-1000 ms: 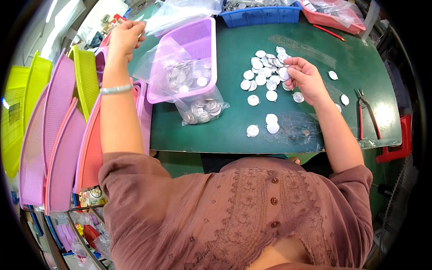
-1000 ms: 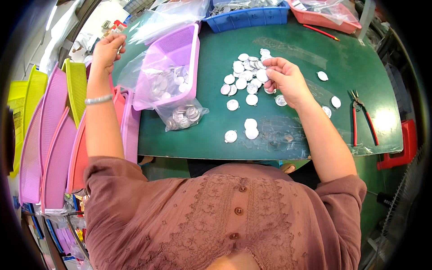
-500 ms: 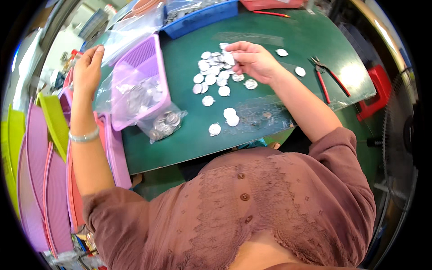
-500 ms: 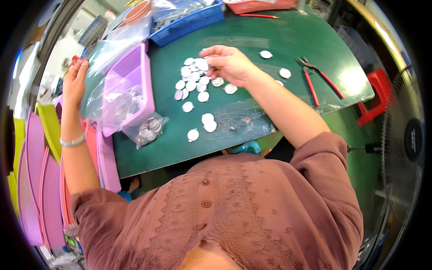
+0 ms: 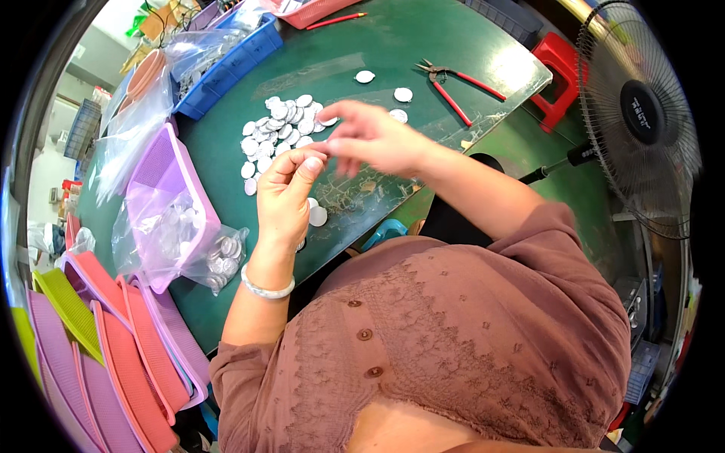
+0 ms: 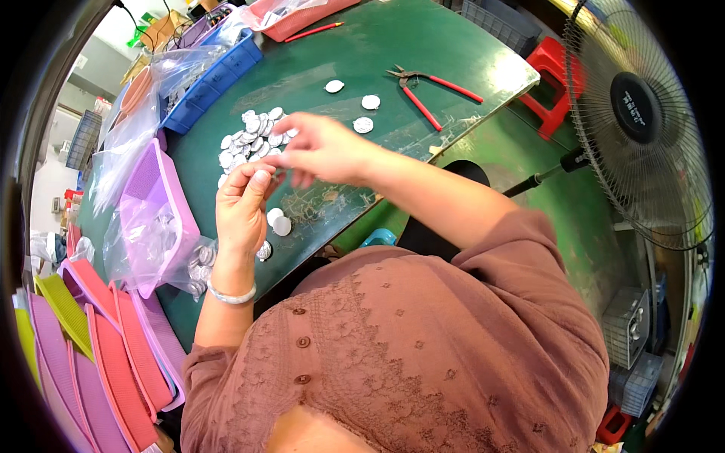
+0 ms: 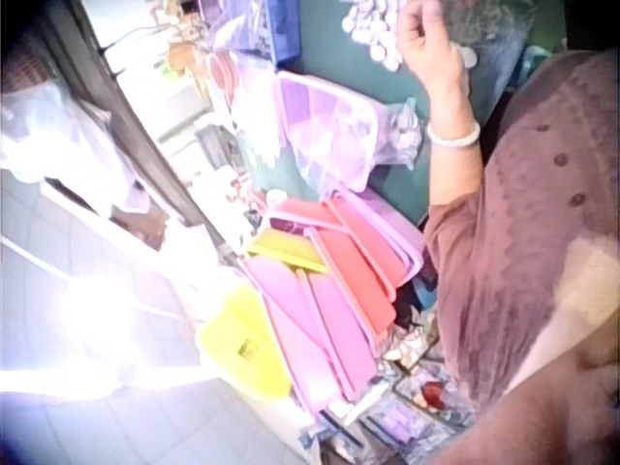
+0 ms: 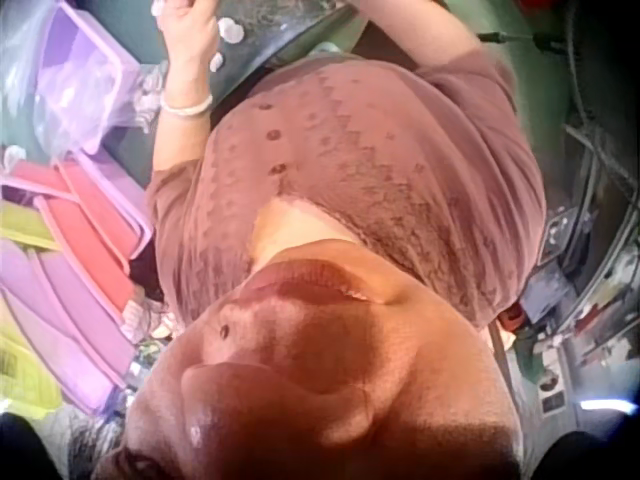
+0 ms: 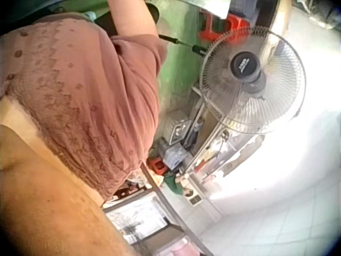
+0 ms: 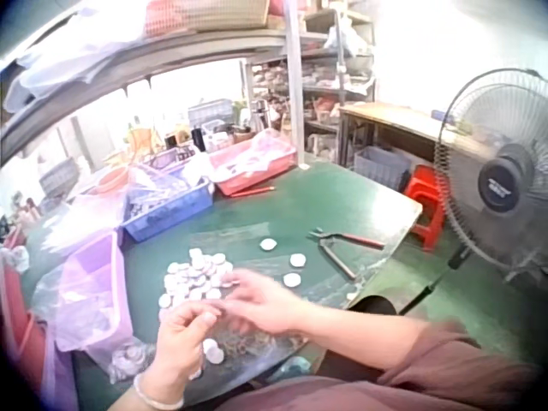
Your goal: The person assembles small round metal discs by hand, picking them from a pile and pressing them together. They use pliers to crimp the edges of some discs, then place the finished pieces into a purple basket. The process is repeated continuously throughout the clip.
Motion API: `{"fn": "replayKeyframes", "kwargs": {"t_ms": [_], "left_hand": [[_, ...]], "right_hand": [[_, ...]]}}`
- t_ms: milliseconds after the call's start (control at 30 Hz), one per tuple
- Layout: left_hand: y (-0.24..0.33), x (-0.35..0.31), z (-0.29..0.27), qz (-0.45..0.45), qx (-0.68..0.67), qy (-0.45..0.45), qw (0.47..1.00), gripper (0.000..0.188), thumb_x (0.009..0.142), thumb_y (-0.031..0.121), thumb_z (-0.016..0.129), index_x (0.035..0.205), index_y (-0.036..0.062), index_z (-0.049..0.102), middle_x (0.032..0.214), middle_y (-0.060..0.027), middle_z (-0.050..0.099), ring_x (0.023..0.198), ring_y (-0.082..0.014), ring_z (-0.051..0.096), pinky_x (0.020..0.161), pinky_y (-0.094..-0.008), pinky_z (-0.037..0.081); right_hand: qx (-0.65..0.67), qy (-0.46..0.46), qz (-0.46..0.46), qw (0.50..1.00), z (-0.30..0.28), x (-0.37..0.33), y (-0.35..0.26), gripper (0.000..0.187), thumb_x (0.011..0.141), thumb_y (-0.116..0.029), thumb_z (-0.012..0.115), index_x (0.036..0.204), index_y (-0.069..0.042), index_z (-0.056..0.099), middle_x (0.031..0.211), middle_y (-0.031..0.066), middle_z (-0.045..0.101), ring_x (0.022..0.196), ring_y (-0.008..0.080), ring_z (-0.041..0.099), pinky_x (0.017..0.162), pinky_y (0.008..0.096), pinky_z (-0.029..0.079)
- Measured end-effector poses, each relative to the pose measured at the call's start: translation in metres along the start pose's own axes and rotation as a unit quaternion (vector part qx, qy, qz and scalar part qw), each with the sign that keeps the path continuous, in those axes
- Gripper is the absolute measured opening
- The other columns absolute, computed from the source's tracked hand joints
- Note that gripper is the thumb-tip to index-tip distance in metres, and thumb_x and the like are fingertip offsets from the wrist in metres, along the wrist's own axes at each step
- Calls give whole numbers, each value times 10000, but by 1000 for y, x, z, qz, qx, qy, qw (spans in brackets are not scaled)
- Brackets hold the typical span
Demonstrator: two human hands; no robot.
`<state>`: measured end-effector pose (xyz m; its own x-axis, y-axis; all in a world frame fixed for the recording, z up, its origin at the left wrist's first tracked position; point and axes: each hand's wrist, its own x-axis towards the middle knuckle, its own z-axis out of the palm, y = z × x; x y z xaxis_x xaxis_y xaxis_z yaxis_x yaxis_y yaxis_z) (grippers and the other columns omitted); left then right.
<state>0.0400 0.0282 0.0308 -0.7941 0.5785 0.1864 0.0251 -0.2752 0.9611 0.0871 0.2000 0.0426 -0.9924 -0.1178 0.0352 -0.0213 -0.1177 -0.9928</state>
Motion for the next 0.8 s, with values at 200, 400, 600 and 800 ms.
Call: {"fn": "replayKeyframes", "kwargs": {"t_ms": [200,400,600,800], "left_hand": [[3,-10,-8,-153,-51,11,987,209,875,148,529,1040,20,525,843,-57,582,673,-109,547,595,-206,428],[8,-20,-4,-134,-4,-6,991,409,872,50,476,1244,21,310,956,-117,585,725,-102,544,634,-198,437],[4,-29,-16,-138,5,22,990,290,855,42,521,1132,-9,452,942,-131,610,721,-93,552,626,-193,446],[4,-33,-25,-143,-58,56,986,198,856,89,549,1023,-16,567,908,-99,618,688,-73,536,603,-182,435]], "right_hand": [[-665,309,-112,671,-131,-35,18,575,709,-288,670,1195,-68,454,1139,158,514,1099,317,445,942,379,341],[-710,266,8,652,-171,-55,45,656,749,-385,617,1279,-86,370,1118,205,507,1068,367,451,920,403,366],[-669,241,26,703,-167,-52,28,569,773,-289,595,1257,-76,386,1067,216,530,1033,350,477,898,405,381],[-354,329,-33,875,-169,-58,17,301,866,-171,487,1137,-46,446,953,104,565,776,132,542,667,270,457]]}}
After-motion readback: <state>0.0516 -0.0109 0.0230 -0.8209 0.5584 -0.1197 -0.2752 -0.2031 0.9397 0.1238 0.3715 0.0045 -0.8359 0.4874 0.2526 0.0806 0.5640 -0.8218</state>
